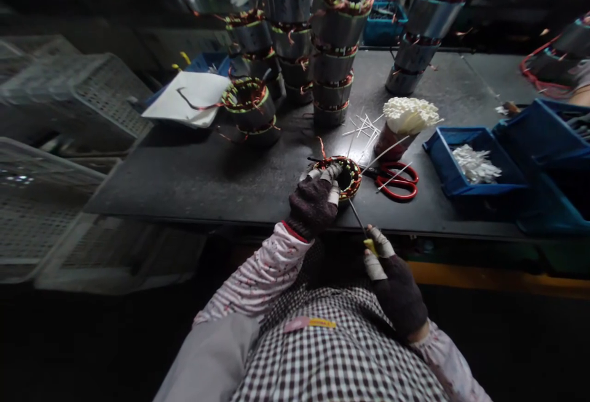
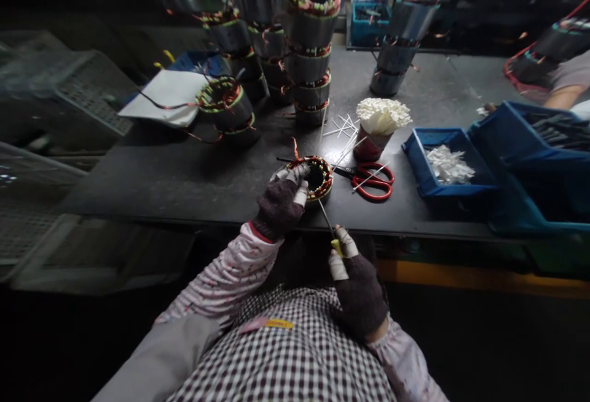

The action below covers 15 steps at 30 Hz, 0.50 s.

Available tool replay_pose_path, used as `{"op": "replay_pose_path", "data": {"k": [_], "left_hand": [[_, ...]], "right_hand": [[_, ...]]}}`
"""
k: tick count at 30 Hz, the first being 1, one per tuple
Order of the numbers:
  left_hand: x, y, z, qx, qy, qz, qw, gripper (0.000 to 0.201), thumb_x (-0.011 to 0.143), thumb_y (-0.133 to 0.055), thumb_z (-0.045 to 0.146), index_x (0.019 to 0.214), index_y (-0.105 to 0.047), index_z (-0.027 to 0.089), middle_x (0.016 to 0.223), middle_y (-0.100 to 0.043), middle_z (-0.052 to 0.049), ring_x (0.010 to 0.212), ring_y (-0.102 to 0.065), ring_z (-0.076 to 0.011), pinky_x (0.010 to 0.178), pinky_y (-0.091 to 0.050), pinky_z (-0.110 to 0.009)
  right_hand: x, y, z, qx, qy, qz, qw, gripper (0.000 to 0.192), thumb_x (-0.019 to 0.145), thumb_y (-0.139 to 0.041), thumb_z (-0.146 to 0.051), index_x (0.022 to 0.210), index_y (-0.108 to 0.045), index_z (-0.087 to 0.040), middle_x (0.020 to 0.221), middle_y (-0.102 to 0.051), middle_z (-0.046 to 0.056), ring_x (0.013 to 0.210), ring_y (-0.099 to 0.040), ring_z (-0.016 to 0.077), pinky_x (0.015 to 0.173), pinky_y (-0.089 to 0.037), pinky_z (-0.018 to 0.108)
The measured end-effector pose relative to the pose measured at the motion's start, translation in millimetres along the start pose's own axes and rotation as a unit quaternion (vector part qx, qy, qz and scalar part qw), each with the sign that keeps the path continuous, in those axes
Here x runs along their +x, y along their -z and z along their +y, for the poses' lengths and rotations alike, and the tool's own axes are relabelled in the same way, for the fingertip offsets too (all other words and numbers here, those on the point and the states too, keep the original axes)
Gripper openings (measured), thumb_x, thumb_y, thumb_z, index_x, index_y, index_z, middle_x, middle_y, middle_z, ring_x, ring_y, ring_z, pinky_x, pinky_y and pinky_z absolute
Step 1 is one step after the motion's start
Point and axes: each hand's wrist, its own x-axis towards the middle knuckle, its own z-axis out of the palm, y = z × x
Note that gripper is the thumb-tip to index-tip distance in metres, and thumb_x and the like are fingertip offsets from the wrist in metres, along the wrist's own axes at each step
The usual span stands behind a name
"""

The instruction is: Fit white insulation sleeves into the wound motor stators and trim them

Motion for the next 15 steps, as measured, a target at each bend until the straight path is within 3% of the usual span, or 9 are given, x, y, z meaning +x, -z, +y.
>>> {"op": "replay_pose_path", "data": {"k": [4,8,10,12,15], "left_hand": [[-1,-0.7,2,0.003,0.005,0.007,1.000,0.041,0.105,-0.051,0.024,0.140,-0.071,0.015,0.134,-0.078,-0.014,0.128,-0.072,-0.0304,0.121,-0.054,-0.052],[-2,-1.0,3,0.013,0.005,0.014,1.000,0.040,0.106,-0.050,0.024,0.139,-0.071,0.015,0.135,-0.078,-0.015,0.130,-0.071,-0.0306,0.121,-0.053,-0.052],[-3,-2.4,4,0.009,0.006,0.011,1.000,0.041,0.105,-0.050,0.024,0.140,-0.071,0.016,0.136,-0.077,-0.015,0.131,-0.070,-0.0298,0.122,-0.052,-0.052],[-4,-5.3,5,0.009,0.019,0.016,1.000,0.041,0.105,-0.051,0.025,0.140,-0.071,0.016,0.136,-0.077,-0.016,0.131,-0.070,-0.0307,0.123,-0.051,-0.053],[-7,-10.9,6,0.025,0.052,0.026,0.998,0.040,0.105,-0.052,0.029,0.138,-0.072,0.016,0.133,-0.078,-0.017,0.130,-0.071,-0.0326,0.124,-0.050,-0.055]], "right_hand": [[5,6,-9,0.065,-0.053,-0.016,0.996,0.057,0.105,-0.061,-0.053,0.154,-0.065,-0.025,0.154,-0.068,0.009,0.138,-0.068,0.0286,0.119,-0.055,0.044],[13,6,-21,0.174,-0.139,-0.027,0.975,0.062,0.097,-0.070,-0.059,0.149,-0.069,-0.025,0.137,-0.076,0.009,0.114,-0.074,0.0244,0.095,-0.063,0.036],[16,0,-31,0.266,-0.192,-0.032,0.944,0.067,0.089,-0.081,-0.058,0.146,-0.070,-0.025,0.114,-0.079,0.005,0.088,-0.071,0.0174,0.074,-0.061,0.028],[19,-10,-44,0.361,-0.243,-0.030,0.900,0.073,0.080,-0.089,-0.056,0.144,-0.069,-0.026,0.091,-0.073,-0.001,0.066,-0.060,0.0105,0.055,-0.052,0.020],[21,-27,-73,0.476,-0.319,-0.030,0.819,0.072,0.079,-0.089,-0.055,0.142,-0.063,-0.031,0.076,-0.063,-0.008,0.047,-0.041,0.0050,0.039,-0.033,0.014]]}}
